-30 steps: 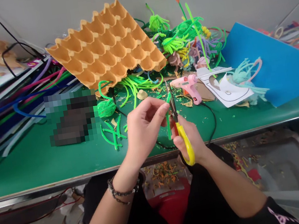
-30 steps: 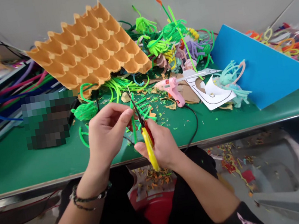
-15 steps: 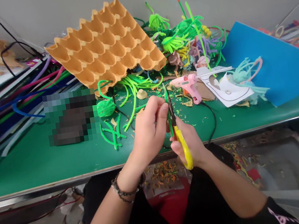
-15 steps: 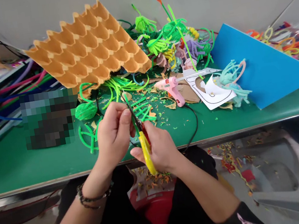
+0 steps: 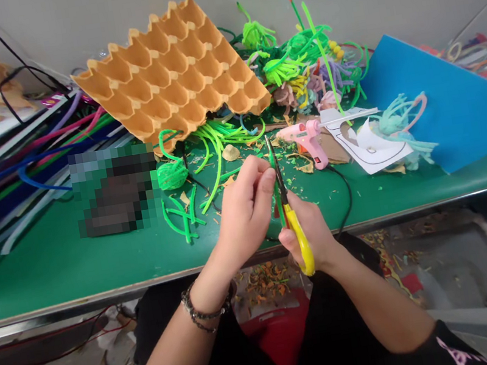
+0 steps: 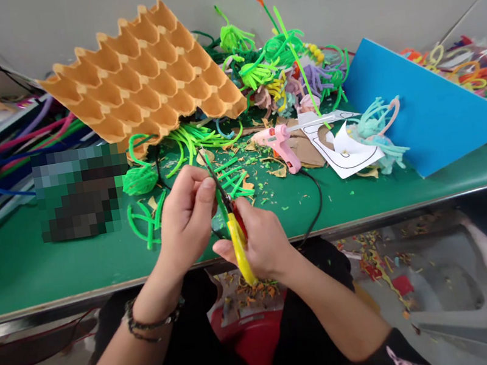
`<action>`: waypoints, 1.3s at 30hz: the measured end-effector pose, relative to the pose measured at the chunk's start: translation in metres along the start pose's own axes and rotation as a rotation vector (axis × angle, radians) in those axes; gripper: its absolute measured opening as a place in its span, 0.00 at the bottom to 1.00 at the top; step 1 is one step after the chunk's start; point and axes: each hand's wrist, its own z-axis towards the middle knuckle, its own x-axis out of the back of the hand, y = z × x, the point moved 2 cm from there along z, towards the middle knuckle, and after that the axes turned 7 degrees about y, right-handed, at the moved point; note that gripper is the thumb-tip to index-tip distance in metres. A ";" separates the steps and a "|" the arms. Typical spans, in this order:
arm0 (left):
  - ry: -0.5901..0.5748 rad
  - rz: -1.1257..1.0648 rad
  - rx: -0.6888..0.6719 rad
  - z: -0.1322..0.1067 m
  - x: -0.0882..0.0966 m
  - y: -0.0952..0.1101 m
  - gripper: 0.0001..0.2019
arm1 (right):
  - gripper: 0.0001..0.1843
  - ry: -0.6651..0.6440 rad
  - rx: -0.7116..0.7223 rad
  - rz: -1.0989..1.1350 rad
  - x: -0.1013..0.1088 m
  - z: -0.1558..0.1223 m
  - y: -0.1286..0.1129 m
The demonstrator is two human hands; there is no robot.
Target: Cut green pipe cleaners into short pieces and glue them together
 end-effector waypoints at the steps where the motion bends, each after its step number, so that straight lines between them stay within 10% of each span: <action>1: -0.007 -0.007 0.012 0.000 0.000 0.000 0.09 | 0.31 0.001 -0.003 0.007 0.000 0.000 0.000; 23: -0.030 -0.222 0.160 0.000 0.002 -0.010 0.11 | 0.23 0.029 -0.314 0.523 -0.006 -0.005 -0.004; 39: -0.332 -0.231 0.144 0.006 0.027 -0.009 0.14 | 0.27 -0.174 -0.139 0.496 0.013 0.003 0.004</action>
